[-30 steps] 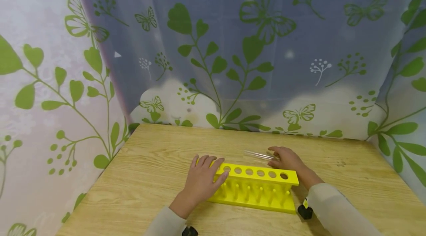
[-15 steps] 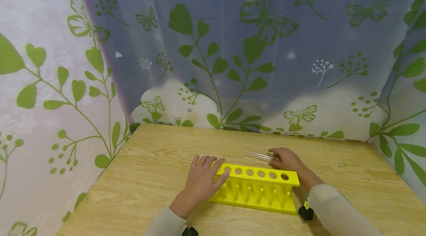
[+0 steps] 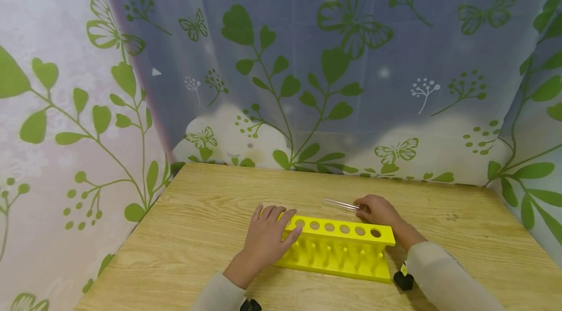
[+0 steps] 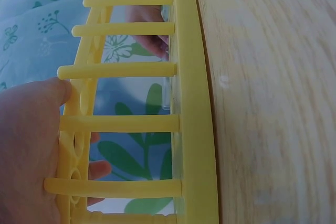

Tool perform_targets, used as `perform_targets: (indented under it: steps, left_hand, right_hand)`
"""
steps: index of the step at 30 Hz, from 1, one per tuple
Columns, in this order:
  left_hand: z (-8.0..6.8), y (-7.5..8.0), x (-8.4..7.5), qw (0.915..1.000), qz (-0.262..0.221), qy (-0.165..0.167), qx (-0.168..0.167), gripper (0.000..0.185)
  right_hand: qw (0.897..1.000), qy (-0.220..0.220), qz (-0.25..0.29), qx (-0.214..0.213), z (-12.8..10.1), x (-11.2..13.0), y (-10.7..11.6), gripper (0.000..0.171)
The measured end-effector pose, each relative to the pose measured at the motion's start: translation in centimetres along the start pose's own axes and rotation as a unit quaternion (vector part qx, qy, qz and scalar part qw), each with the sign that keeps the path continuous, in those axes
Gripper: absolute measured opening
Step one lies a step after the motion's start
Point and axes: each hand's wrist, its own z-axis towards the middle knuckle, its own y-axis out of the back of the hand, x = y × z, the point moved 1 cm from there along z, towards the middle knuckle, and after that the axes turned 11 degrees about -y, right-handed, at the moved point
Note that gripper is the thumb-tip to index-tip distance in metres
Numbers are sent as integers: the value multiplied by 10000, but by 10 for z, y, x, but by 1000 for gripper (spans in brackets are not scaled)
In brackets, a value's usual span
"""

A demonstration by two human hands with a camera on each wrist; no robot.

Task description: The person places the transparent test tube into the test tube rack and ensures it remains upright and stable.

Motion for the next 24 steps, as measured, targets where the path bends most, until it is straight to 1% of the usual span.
perform_targets:
  steps: [3, 7, 11, 15, 20, 24]
  left_hand:
    - [0, 0, 0, 10000, 12, -2, -10, 48]
    - [0, -1, -1, 10000, -11, -15, -37, 48]
    - [0, -1, -1, 10000, -21, -29, -37, 49]
    - [-1, 0, -1, 10000, -49, -54, -60, 49]
    - [0, 0, 0, 10000, -24, -25, -21, 50]
    - [1, 0, 0, 10000, -24, -36, -20, 49]
  right_hand:
    - [9999, 99, 3, -53, -1, -2, -1, 23]
    - [9997, 217, -40, -125, -3, -3, -1, 23]
    - [9997, 187, -74, -132, -4, -2, 0, 24]
    - [9998, -130, -71, -108, -5, -1, 2, 25]
    - [9975, -702, 42, -60, -5, 2, 7, 24]
    - [9960, -888, 34, -100, -6, 3, 11, 25]
